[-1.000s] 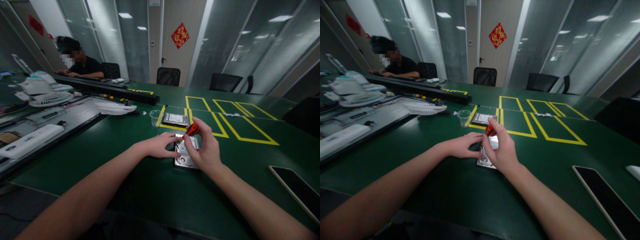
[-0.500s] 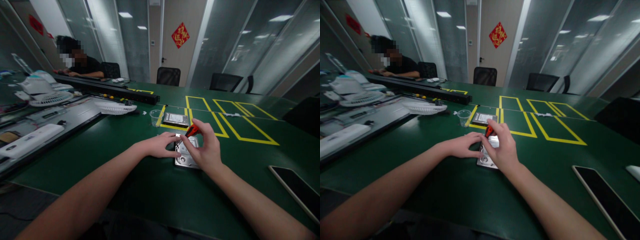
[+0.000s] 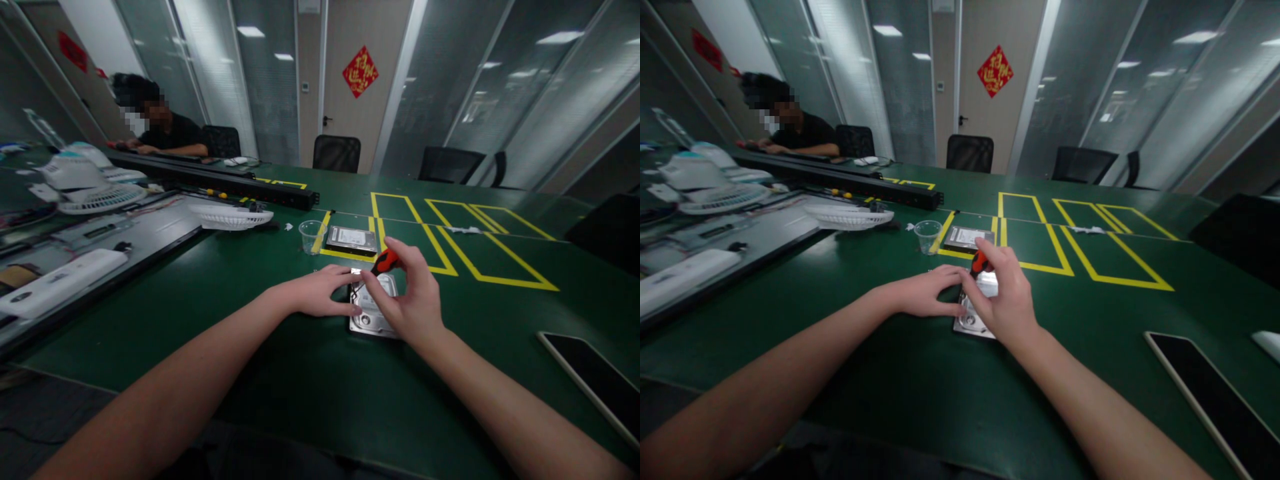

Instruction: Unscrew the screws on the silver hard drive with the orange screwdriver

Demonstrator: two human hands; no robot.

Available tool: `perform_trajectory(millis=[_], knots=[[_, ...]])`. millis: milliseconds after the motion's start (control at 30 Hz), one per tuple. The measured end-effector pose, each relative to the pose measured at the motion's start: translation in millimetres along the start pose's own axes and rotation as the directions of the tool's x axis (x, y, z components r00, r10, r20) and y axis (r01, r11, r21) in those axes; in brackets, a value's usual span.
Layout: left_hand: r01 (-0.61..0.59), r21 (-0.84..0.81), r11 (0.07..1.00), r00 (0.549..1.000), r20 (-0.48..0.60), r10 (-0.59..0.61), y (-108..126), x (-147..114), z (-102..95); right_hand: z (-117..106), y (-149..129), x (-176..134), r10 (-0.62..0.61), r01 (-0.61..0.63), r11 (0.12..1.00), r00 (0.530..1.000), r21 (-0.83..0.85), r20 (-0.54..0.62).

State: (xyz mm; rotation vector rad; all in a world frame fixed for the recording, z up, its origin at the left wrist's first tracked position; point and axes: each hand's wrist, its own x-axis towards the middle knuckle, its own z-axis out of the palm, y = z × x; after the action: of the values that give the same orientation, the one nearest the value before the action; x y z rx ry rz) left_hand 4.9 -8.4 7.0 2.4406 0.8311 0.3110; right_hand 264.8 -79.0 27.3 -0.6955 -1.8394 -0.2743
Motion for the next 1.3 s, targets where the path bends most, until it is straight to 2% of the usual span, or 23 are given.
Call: perform_trajectory(millis=[400, 700, 1300], knots=[[-0.005, 0.010, 1.000, 1.000, 0.001, 0.005, 2.9, 0.9, -0.8, -1.4, -1.4, -2.4, 0.027, -0.027, 1.000, 0.999, 0.012, 0.018], [-0.017, -0.001, 1.000, 1.000, -0.008, 0.017, 1.7, 2.2, 0.3, 1.8, 0.1, 1.9, -0.024, 0.024, 1.000, 1.000, 0.013, -0.015], [0.005, 0.016, 1.000, 1.000, 0.008, -0.005, 0.9, 0.5, -0.7, 0.4, -1.0, -0.2, -0.012, 0.012, 1.000, 1.000, -0.015, 0.000]])
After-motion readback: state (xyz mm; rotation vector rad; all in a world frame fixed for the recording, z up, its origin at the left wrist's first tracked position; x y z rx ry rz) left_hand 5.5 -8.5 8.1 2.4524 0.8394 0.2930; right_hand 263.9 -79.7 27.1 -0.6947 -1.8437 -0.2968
